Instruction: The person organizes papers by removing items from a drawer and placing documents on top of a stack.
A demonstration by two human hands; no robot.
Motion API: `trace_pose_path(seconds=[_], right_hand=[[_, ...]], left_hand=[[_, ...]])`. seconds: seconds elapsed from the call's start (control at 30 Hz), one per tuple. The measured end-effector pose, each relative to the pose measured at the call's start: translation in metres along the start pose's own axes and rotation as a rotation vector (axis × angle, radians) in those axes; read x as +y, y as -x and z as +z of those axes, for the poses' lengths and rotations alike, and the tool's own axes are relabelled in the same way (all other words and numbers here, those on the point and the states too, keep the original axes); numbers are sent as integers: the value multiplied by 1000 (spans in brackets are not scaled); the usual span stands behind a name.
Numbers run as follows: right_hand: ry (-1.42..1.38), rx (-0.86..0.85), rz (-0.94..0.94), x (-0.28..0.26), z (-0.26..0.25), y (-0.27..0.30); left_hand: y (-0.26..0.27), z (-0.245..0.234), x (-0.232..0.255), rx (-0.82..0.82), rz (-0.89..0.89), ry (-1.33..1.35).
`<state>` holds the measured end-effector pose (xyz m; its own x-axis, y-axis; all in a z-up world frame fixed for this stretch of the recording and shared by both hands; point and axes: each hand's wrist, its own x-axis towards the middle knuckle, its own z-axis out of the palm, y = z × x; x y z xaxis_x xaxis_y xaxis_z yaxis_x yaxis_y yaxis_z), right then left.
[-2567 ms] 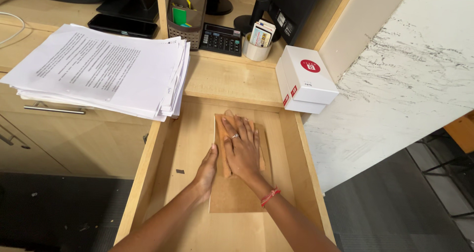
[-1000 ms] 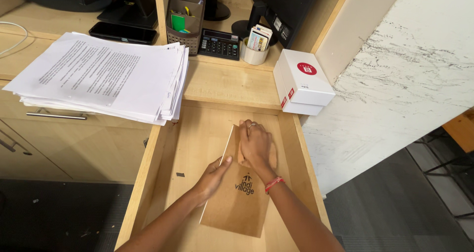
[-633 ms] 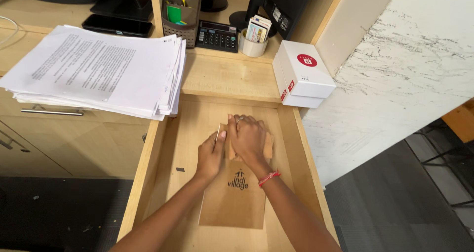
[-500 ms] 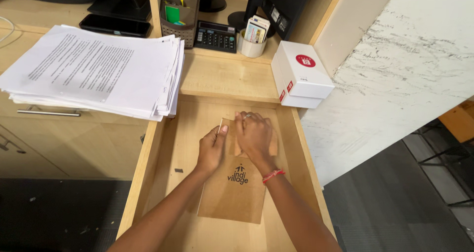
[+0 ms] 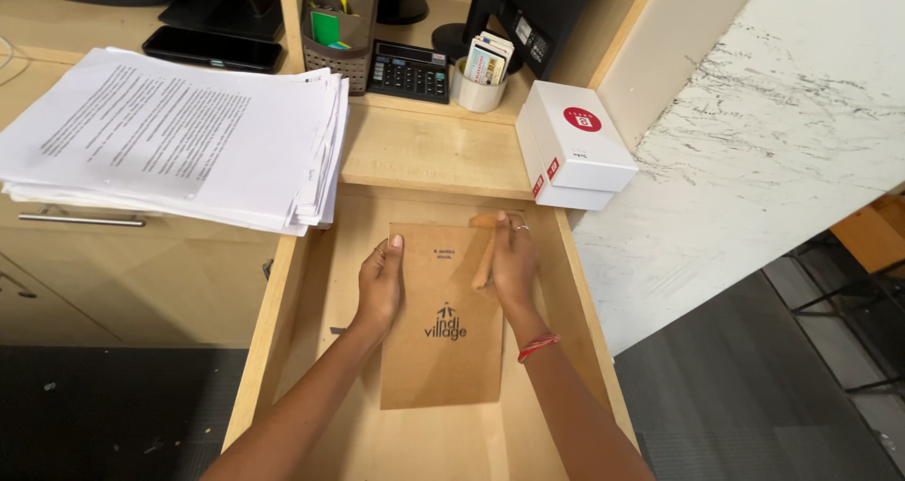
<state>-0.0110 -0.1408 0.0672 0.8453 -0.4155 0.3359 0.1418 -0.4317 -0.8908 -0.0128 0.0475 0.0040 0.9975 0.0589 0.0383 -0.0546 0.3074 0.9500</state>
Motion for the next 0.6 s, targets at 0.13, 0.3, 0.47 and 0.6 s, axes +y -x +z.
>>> trace_pose_path(seconds=[0.13,0.3,0.47,0.6], right_hand=[[22,-52,213,14,7,12],[111,31,-103,24,18,15],[273,-9,181,-1,5,8],[500,-140,-214,-24,-13,-2]], left_hand=[[-6,-7,4,95,81,175],[-7,-12,5,127,95,155],[-6,-4,18,136,103,43],[9,-9,58,258,333,-512]])
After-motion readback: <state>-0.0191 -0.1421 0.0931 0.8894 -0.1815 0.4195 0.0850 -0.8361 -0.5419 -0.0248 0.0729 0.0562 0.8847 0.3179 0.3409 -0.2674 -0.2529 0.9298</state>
